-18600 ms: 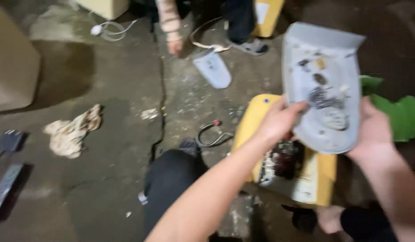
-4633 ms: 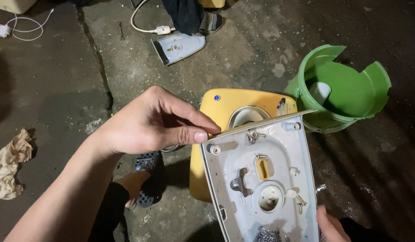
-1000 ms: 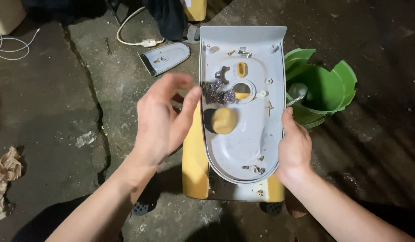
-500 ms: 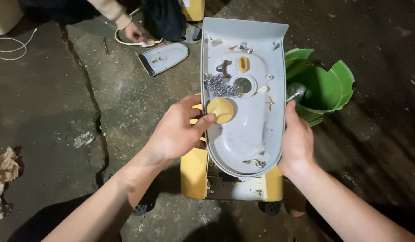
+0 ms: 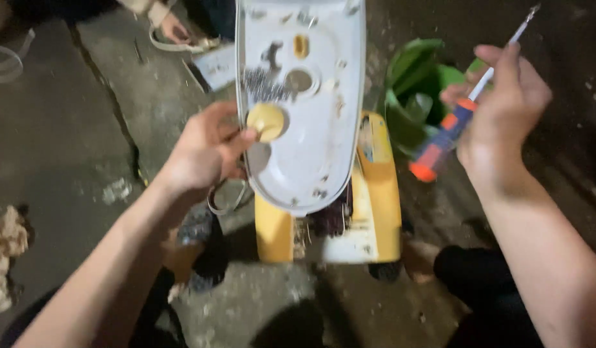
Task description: The person is repairing a yellow appliance, likely a rice cooker, by manipulating its internal components. They use a screwdriver to remove and reattach parts of the appliance's lid, handling the lid and internal mechanisms by hand.
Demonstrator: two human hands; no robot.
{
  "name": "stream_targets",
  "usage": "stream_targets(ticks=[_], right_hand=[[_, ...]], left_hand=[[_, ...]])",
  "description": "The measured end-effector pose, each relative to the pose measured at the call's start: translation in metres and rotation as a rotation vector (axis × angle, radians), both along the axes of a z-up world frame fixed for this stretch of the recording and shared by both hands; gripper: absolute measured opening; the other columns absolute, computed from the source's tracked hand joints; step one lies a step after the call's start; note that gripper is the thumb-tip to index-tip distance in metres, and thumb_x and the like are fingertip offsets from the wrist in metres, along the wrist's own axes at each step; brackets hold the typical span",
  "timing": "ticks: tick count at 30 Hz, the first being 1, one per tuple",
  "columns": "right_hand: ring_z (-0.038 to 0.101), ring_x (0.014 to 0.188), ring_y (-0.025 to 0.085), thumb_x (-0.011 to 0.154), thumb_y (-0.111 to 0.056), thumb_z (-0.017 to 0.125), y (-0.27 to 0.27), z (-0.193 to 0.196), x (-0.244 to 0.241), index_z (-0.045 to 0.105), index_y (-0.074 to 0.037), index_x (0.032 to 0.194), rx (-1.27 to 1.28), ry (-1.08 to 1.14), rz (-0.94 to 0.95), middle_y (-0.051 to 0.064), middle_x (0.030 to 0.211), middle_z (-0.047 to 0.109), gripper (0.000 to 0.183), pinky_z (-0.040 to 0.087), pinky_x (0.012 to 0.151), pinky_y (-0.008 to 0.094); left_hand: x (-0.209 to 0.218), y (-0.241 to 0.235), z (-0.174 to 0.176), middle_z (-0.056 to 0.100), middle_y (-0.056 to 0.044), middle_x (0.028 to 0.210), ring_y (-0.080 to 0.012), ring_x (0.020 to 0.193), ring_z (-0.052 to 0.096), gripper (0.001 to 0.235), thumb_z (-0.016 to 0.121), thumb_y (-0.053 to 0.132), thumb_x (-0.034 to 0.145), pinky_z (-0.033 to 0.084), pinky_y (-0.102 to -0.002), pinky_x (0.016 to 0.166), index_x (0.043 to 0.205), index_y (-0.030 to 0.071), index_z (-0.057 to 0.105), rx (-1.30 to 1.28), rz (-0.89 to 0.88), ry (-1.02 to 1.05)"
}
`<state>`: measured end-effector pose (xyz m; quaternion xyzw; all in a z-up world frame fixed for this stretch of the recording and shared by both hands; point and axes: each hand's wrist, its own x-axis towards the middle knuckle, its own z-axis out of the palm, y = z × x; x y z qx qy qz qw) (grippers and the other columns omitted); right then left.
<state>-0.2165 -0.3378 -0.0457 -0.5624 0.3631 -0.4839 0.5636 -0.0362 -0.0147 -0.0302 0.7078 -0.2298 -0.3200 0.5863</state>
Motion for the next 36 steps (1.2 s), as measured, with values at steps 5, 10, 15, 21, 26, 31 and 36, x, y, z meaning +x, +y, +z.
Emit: stream_targets(ticks=[5,10,15,21,26,31,36], right_hand=[[0.051,0.048,0.01,0.107,-0.022,0.056,0.022,0.031,-0.014,0.064,-0.012,0.109,0.021,0.041,0.218,-0.001,0.087,0.053,0.013,0.041,0.04,0.025],[0.048,0.049,0.013,0.101,-0.019,0.062,0.023,0.023,-0.019,0.067,-0.003,0.123,0.048,0.33,0.321,0.009,0.107,0.06,0.028,0.039,0.041,0.027],[0.063,0.052,0.023,0.098,-0.033,0.077,0.006,-0.011,-0.023,0.066,-0.008,0.136,-0.248,0.817,0.353,0.025,0.106,0.067,0.047,0.053,0.036,0.035],[0.064,0.056,0.022,0.096,-0.039,0.076,-0.001,-0.067,-0.022,0.068,-0.019,0.136,-0.027,0.933,0.265,0.028,0.134,0.061,0.046,0.056,0.042,0.031],[0.066,0.082,0.037,0.092,-0.032,0.075,0.039,-0.06,-0.02,0.075,-0.019,0.125,-0.113,1.03,0.476,0.027,0.126,0.067,0.036,0.055,0.067,0.042],[0.07,0.109,0.044,0.089,-0.025,0.069,0.101,-0.099,-0.019,0.069,-0.004,0.134,-0.2,1.253,0.774,0.028,0.129,0.068,0.05,0.057,0.093,0.052],[0.071,0.102,0.047,0.077,-0.037,0.078,0.139,-0.143,-0.035,0.052,-0.006,0.146,-0.703,1.532,1.141,0.02,0.136,0.052,0.08,0.06,0.09,0.059]], left_hand=[[0.007,-0.011,0.001,0.073,-0.023,0.11,-0.0245,0.075,0.068,0.043,0.06,0.007,0.094,0.056,-0.031,0.053,0.137,0.002,0.057,0.21,-0.078,0.133],[-0.007,-0.018,-0.054,0.074,-0.016,0.095,-0.0211,0.071,0.065,0.045,0.065,0.004,0.091,0.054,-0.03,0.05,0.136,0.002,0.063,0.199,-0.127,0.196],[0.008,-0.026,-0.098,0.077,-0.02,0.102,-0.0281,0.075,0.072,0.05,0.064,0.01,0.095,0.065,-0.042,0.064,0.145,0.013,0.059,0.256,-0.186,0.187],[0.085,-0.009,-0.16,0.072,-0.033,0.087,-0.0481,0.069,0.069,0.036,0.069,0.013,0.091,0.056,-0.055,0.064,0.12,-0.008,0.069,-0.087,-0.472,-0.686],[0.061,0.004,-0.071,0.077,-0.019,0.113,-0.036,0.112,0.071,0.047,0.067,0.025,0.091,0.052,-0.05,0.103,0.134,0.006,0.069,0.443,-0.207,-0.425],[0.093,0.017,-0.081,0.073,-0.015,0.128,-0.0326,0.126,0.064,0.055,0.063,0.028,0.094,0.048,-0.048,0.107,0.144,0.007,0.063,0.583,-0.2,-0.405],[0.085,0.017,-0.082,0.072,-0.006,0.129,-0.0201,0.126,0.064,0.053,0.065,0.039,0.096,0.048,-0.039,0.107,0.143,0.015,0.062,0.627,-0.052,-0.393]])
